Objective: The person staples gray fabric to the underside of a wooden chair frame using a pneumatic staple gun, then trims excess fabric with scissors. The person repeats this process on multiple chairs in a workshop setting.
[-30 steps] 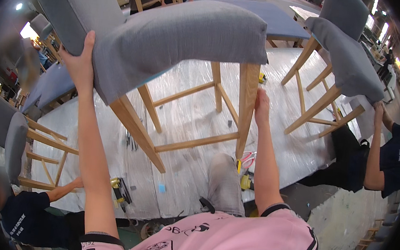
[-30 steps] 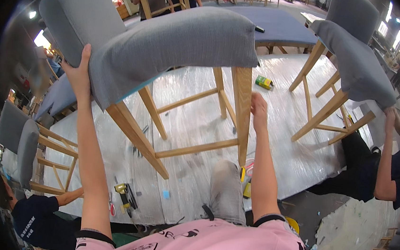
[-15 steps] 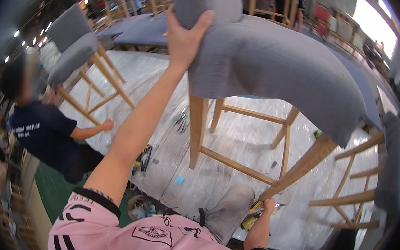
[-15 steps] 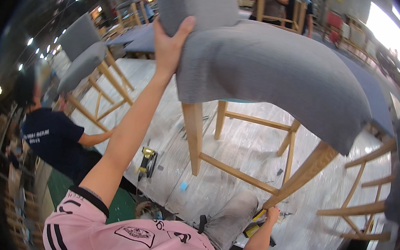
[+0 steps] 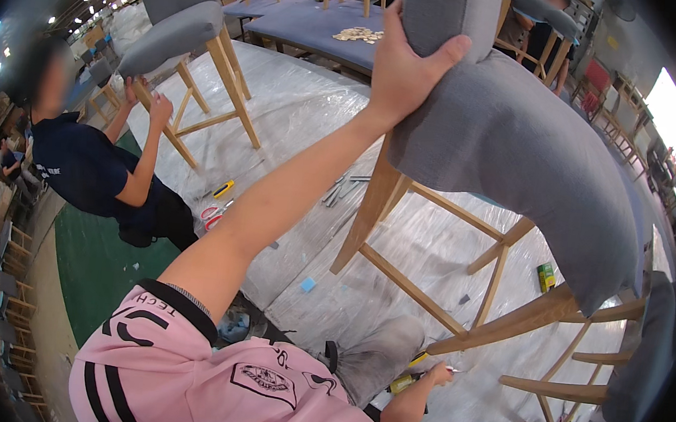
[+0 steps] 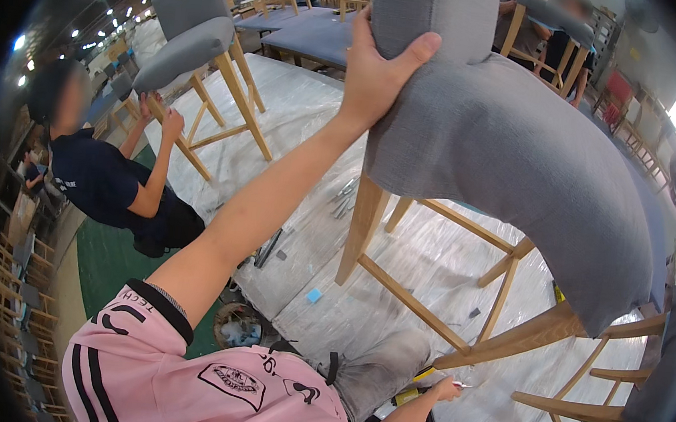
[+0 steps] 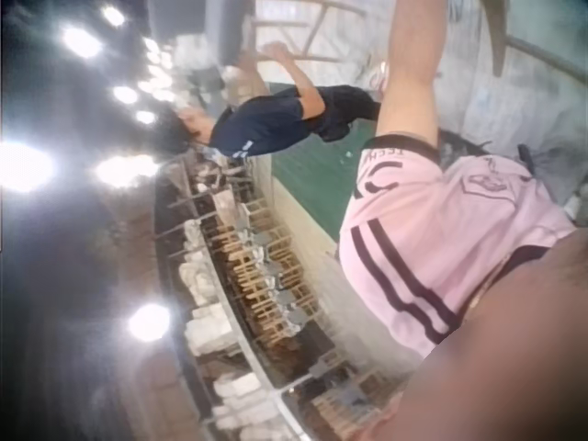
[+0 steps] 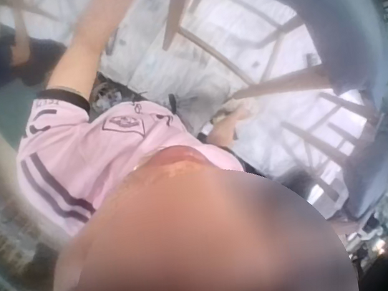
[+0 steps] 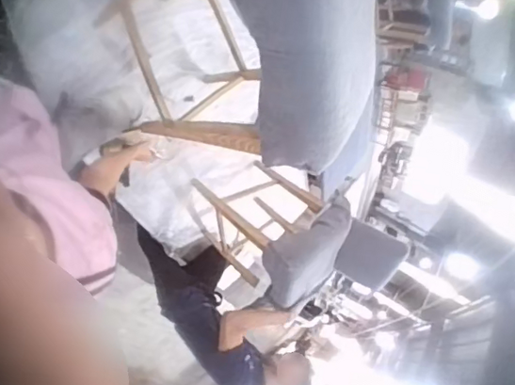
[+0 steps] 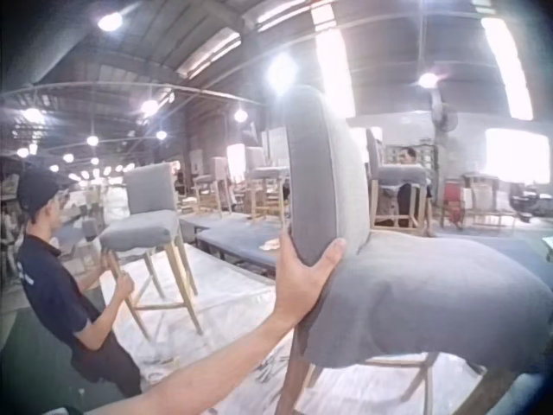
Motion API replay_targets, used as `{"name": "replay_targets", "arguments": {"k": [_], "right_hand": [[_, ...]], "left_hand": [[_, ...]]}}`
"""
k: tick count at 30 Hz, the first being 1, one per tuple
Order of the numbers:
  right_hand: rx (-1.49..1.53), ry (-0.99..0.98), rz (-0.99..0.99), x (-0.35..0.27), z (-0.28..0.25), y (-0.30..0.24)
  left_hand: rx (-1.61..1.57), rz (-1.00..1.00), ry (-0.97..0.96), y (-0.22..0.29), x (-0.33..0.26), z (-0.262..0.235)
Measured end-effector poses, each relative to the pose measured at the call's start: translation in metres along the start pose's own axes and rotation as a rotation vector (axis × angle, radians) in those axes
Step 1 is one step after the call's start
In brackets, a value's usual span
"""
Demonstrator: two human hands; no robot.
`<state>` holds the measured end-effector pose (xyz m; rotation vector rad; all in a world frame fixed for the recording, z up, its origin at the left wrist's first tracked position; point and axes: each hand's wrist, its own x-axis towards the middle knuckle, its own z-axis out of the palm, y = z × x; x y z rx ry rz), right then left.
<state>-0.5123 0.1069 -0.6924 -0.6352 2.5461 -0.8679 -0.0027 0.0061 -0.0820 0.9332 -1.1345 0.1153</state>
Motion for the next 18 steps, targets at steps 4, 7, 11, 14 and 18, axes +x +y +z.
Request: {"name": "replay_targets", "arguments": {"k": [4,7,11,14,18], "right_hand": [[0.492,-0.462,0.375,0.032,-0.007,0.029],[0.809,-0.736,0.378,0.042,-0.045,0.016],[0.878,-0.677,-0.107,0.022,-0.119,-0.106],[0.978,-0.547,-0.416,0.017,-0.171,-0.2],[0.977,-0.659,-0.532,-0.056,-0.198,-0.308]], "left_hand": [[0.041,0.022,0.023,0.001,-0.001,0.004],[0.025,-0.037,0.024,-0.001,-0.003,0.0],[0.097,0.029,0.074,-0.001,0.002,-0.007],[0.092,-0.11,0.021,0.009,-0.003,-0.003],[0.134,-0.01,0.031,-0.007,-0.003,-0.009]]}}
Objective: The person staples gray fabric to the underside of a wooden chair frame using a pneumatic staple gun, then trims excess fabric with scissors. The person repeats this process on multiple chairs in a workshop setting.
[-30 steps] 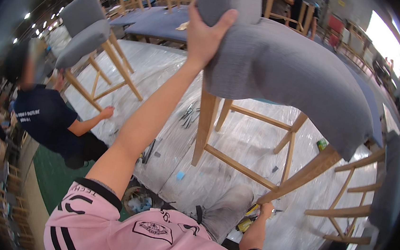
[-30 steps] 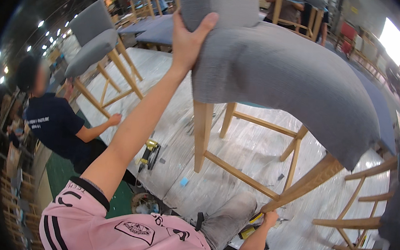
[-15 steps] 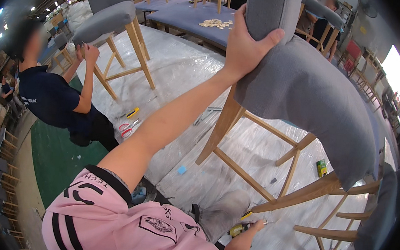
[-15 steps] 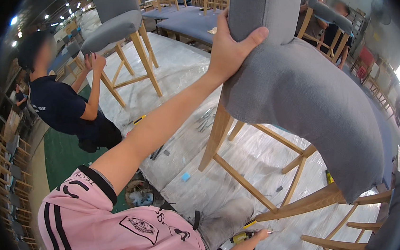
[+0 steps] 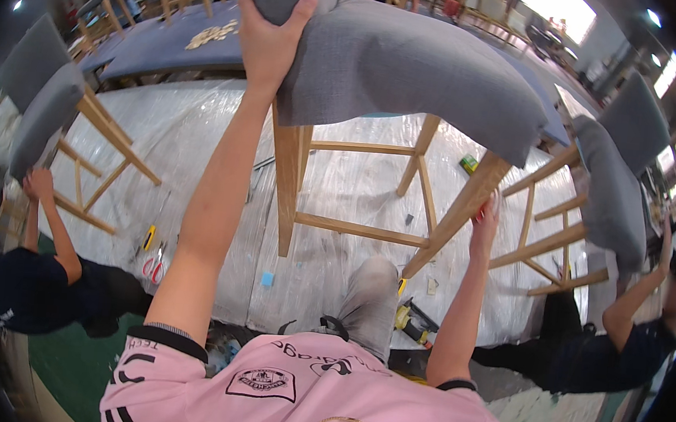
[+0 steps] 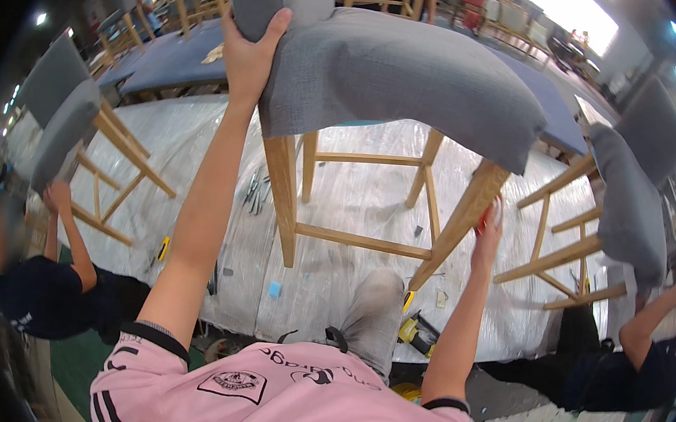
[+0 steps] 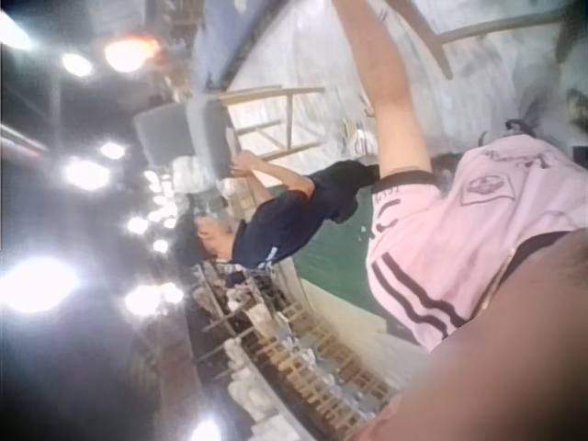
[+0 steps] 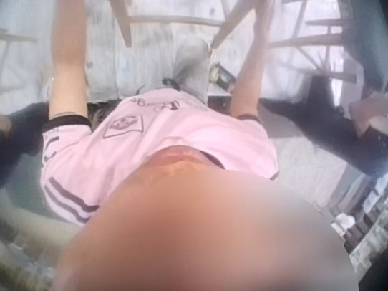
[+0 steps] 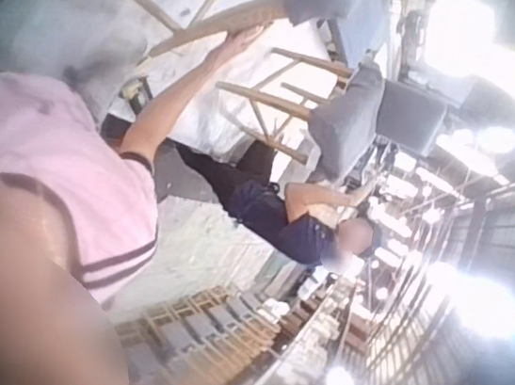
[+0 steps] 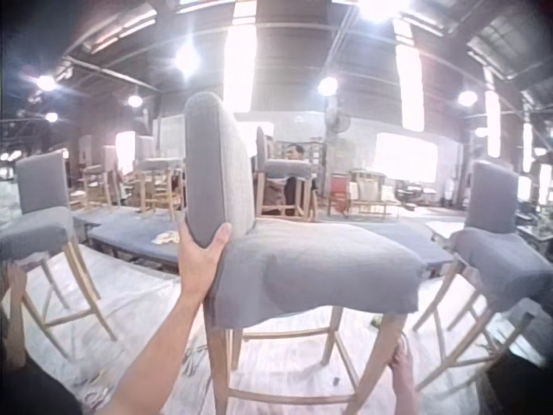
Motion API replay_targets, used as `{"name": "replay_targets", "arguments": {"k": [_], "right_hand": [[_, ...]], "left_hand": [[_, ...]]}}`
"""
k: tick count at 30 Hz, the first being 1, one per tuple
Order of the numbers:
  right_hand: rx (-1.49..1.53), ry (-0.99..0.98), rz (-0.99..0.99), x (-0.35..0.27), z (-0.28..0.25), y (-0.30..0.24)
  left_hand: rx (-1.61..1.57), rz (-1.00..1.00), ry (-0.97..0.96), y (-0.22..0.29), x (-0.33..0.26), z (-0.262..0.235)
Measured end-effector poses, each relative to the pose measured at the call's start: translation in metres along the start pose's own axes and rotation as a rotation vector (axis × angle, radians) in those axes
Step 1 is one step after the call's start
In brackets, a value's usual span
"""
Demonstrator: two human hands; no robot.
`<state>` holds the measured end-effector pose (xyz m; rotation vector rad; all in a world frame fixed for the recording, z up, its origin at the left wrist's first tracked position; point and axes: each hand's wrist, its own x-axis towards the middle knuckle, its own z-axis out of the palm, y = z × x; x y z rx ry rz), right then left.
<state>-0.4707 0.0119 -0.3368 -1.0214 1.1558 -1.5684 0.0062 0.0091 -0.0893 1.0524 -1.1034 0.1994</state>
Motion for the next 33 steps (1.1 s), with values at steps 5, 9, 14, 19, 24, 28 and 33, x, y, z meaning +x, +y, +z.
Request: {"name": "replay_targets", "arguments": {"k": [5,9,14,19,24,28,33], "right_hand": [[0.211,-0.064,0.079,0.011,0.012,0.016],[0.254,-0.051,0.08,-0.007,0.02,0.016],[0.17,0.152,0.025,-0.016,0.044,0.013],[0.121,0.21,-0.144,-0.004,0.058,0.007],[-0.071,0.331,-0.161,0.029,0.054,0.016],[-0.189,0.428,-0.109,0.024,0.073,0.005],[-0.251,0.471,-0.074,0.01,0.079,-0.019]], "left_hand": [[-0.039,-0.014,-0.03,0.011,-0.003,0.004],[-0.029,-0.009,-0.021,0.005,0.009,0.002],[0.01,-0.008,-0.046,-0.016,0.029,0.008],[0.292,0.191,0.002,-0.04,0.054,0.017],[-0.086,0.393,-0.109,0.059,-0.045,0.048],[-0.387,0.096,-0.588,0.095,-0.149,0.059],[-0.303,0.53,-0.492,0.112,-0.125,0.096]]}}
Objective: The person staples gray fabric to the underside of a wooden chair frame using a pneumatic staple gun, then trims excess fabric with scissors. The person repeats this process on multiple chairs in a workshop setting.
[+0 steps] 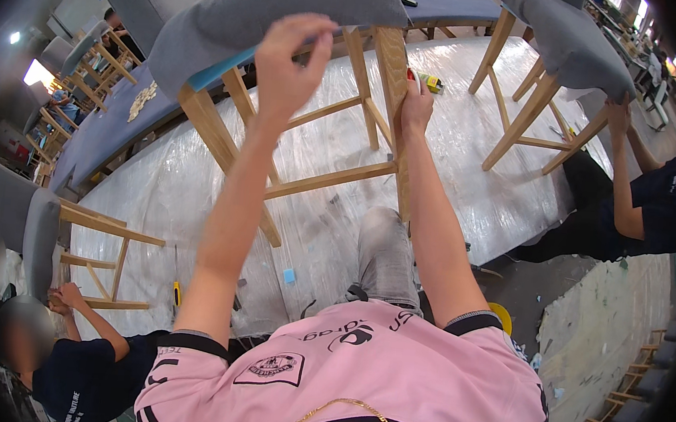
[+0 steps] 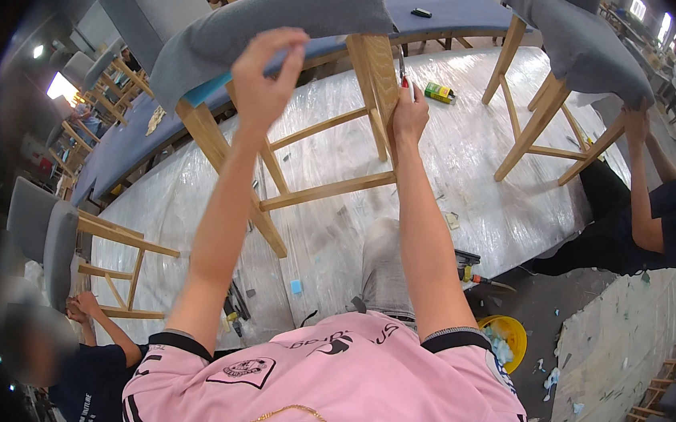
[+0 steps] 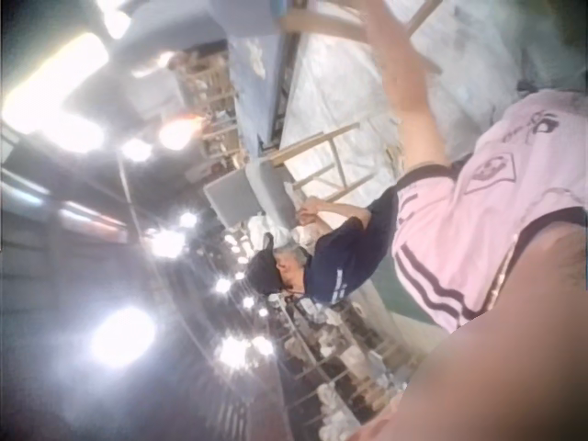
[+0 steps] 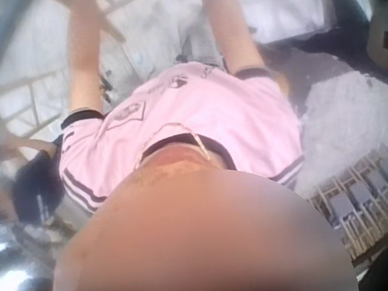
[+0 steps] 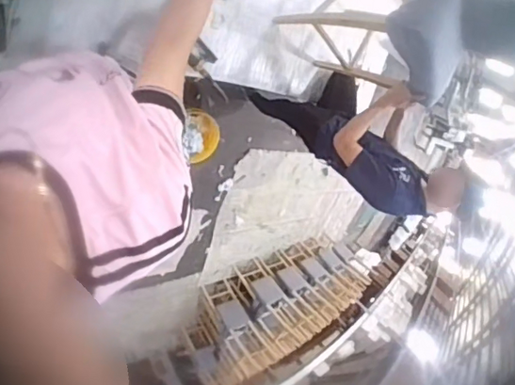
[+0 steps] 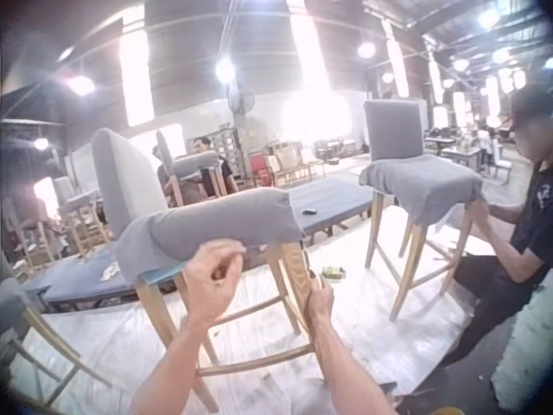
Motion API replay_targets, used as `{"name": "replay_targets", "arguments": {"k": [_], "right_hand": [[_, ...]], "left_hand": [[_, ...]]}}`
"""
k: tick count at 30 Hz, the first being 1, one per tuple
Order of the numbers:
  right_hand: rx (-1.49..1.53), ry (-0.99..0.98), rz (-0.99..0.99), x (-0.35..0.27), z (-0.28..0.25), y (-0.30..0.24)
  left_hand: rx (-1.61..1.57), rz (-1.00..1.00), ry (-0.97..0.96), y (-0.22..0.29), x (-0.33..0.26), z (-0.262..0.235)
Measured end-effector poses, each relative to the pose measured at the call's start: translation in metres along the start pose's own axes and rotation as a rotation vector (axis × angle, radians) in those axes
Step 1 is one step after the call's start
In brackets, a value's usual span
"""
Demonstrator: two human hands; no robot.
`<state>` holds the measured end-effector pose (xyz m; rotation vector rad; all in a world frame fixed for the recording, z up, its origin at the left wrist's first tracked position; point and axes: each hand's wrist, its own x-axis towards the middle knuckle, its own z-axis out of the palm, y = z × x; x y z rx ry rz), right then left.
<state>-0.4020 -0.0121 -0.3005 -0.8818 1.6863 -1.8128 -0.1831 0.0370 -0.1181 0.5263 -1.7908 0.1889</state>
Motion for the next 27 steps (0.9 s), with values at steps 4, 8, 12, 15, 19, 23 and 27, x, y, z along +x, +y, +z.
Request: {"name": "replay_targets", "arguments": {"k": [4,8,12,15,19,23,27], "right_hand": [[0.3,-0.083,-0.053,0.001,-0.011,0.013],[0.918,-0.389,-0.081,0.001,-0.055,0.022],[0.764,-0.32,-0.281,-0.027,-0.084,-0.017],[0.595,-0.381,-0.251,-0.052,-0.094,-0.042],[0.414,-0.491,-0.101,-0.066,-0.1,-0.043],[0.258,-0.699,-0.114,-0.066,-0.099,-0.05],[0.21,-0.805,-0.061,-0.061,-0.097,-0.054]], "left_hand": [[0.336,0.432,-0.08,-0.027,0.077,0.012],[0.452,0.287,-0.322,-0.034,0.091,0.024],[0.646,-0.073,-0.395,-0.026,0.1,0.036],[0.75,-0.131,-0.353,-0.016,0.095,0.051],[0.771,-0.055,-0.349,-0.019,0.085,0.057],[0.755,0.052,-0.358,-0.02,0.083,0.054],[0.736,0.106,-0.379,-0.016,0.074,0.051]]}}
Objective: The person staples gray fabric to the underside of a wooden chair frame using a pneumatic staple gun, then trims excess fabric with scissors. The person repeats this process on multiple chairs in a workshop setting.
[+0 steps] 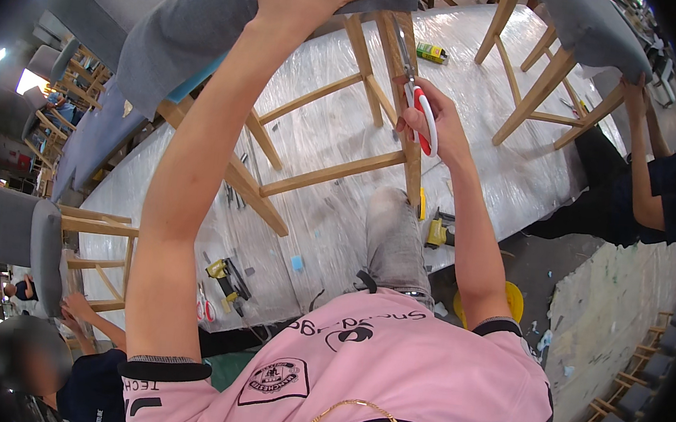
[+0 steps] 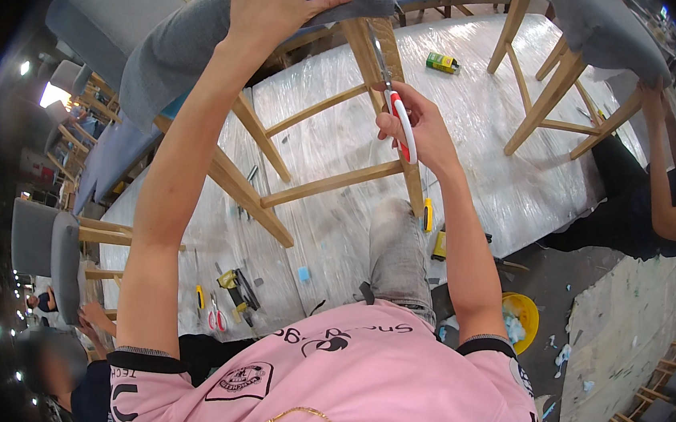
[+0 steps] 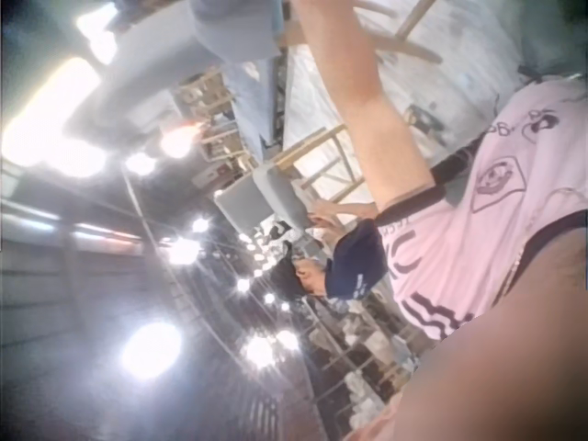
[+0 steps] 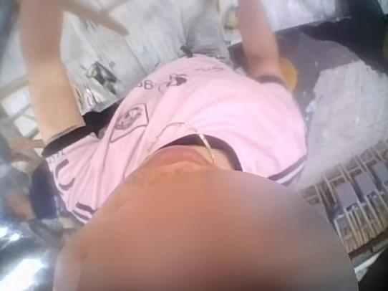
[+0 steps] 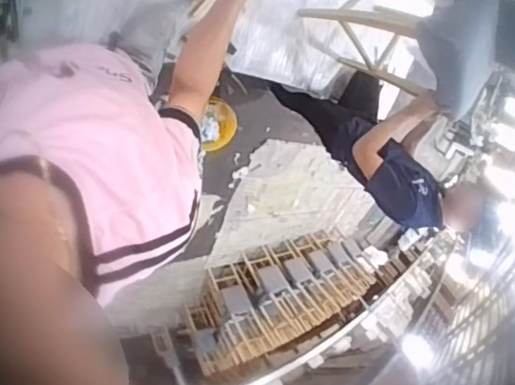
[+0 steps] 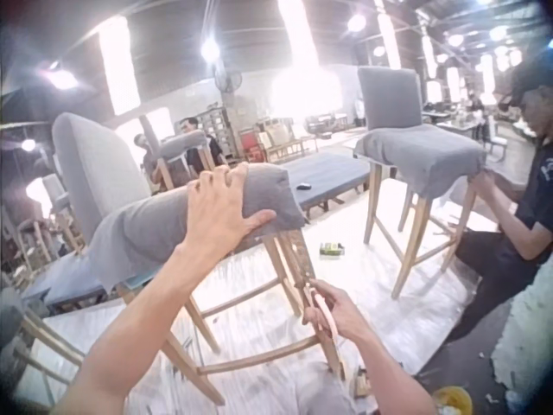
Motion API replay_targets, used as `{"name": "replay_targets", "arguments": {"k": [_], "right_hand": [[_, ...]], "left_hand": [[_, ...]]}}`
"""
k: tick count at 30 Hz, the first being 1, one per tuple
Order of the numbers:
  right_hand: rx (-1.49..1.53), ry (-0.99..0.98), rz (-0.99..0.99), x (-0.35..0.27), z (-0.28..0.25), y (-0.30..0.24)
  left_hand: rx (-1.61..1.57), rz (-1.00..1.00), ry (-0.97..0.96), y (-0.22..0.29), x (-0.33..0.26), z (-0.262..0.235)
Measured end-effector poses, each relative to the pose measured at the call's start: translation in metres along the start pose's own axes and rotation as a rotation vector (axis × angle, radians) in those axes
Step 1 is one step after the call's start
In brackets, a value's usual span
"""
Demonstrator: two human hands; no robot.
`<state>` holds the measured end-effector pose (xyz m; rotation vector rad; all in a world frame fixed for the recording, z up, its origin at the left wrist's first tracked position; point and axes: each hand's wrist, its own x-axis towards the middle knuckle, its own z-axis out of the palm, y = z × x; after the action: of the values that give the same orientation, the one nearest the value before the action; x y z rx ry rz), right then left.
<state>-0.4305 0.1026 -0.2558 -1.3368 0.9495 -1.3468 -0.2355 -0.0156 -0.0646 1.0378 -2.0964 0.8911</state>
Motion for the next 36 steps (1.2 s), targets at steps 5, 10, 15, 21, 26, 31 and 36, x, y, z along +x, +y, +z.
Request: {"name": "replay_targets", "arguments": {"k": [5,10,15,21,26,31,36], "right_hand": [[0.024,-0.022,-0.051,0.005,0.012,-0.003],[-0.053,0.001,-0.003,0.007,0.012,-0.012],[-0.101,-0.023,0.014,0.016,0.009,-0.01],[-0.127,0.044,-0.017,0.03,0.019,-0.012],[-0.092,0.027,-0.092,0.04,0.013,-0.016],[-0.042,-0.008,-0.123,0.038,0.016,-0.023],[-0.026,0.03,-0.129,0.042,0.015,-0.015]], "left_hand": [[0.035,-0.008,-0.098,0.011,0.002,-0.012],[0.018,0.01,-0.104,0.008,-0.004,-0.015],[0.0,0.038,-0.104,0.007,-0.004,-0.017],[-0.038,0.052,-0.131,0.003,-0.008,-0.013],[-0.088,0.111,-0.187,0.002,-0.009,-0.027],[-0.107,0.134,-0.126,0.0,-0.013,-0.025],[-0.092,0.124,-0.125,0.001,-0.012,-0.021]]}}
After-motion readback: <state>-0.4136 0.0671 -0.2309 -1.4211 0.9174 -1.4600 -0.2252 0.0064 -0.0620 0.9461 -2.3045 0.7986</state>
